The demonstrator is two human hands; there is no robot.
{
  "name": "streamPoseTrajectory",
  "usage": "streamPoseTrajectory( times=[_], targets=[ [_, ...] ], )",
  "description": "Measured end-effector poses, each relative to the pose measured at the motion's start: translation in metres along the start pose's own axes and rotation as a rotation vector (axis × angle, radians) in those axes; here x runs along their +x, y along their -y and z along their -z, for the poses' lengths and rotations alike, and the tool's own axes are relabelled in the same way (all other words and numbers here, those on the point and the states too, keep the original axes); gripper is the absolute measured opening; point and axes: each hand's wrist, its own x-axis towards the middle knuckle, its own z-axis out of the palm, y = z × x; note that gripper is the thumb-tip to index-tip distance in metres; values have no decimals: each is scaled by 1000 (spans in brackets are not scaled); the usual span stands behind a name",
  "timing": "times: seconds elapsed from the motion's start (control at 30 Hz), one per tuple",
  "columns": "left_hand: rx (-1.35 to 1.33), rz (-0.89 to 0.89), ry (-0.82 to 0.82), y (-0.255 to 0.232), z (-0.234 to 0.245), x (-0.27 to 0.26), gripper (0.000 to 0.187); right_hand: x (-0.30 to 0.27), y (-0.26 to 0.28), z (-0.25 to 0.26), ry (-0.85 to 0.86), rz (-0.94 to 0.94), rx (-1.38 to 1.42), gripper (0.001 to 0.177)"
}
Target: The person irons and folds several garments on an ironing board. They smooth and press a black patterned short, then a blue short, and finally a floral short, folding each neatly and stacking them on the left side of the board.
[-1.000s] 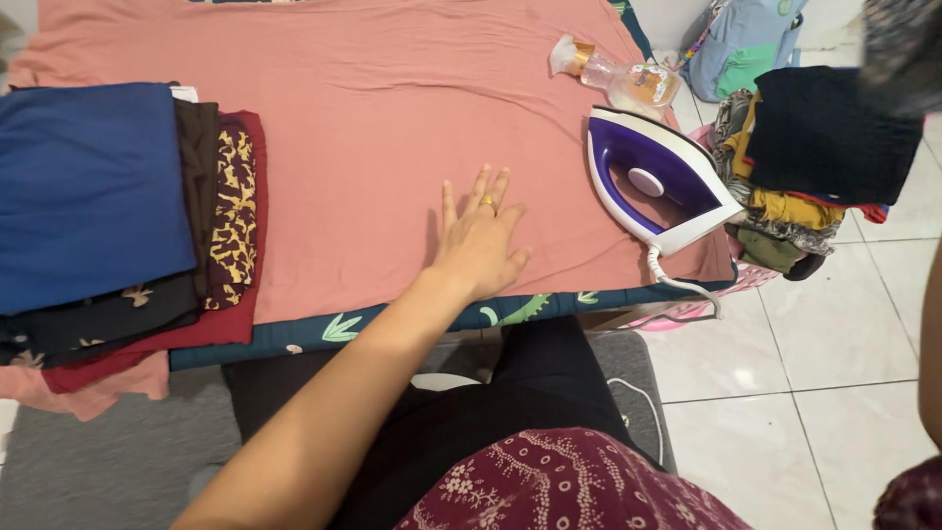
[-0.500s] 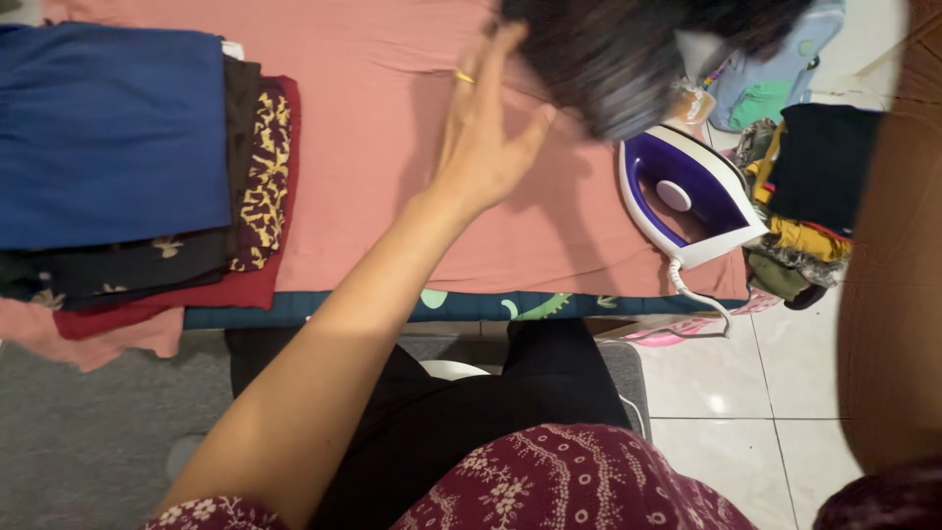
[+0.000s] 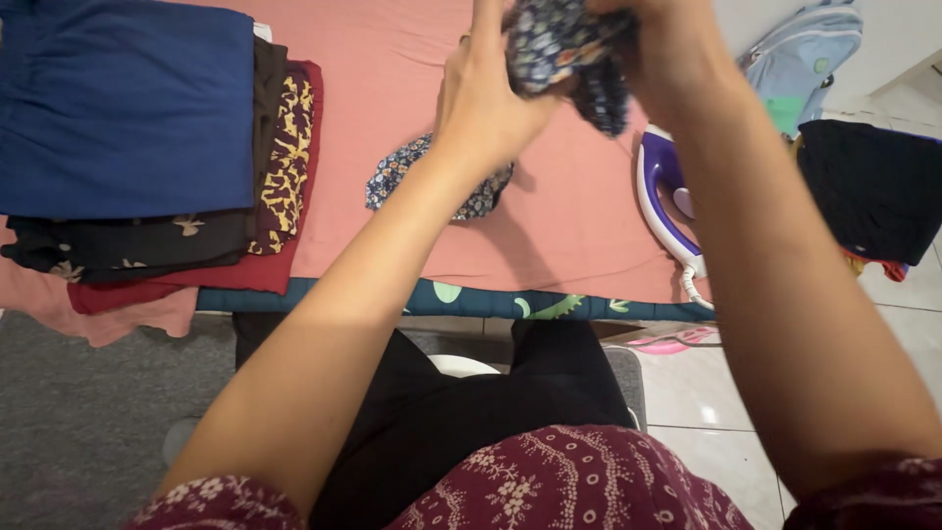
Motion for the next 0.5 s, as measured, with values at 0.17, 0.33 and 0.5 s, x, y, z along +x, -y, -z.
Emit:
streamPoseTrajectory(
  times=[0.17, 0.33, 0.5],
  targets=[
    [-259, 211, -100, 34, -16, 38, 45, -30, -17, -20, -169, -8, -70, 20],
    [-717, 643, 15, 27, -30, 60, 43, -88, -67, -49, -333, -322, 23, 17],
    [-1038, 662, 26, 16, -39, 68, 41, -113, -96, -98, -69, -913, 530, 53]
  ],
)
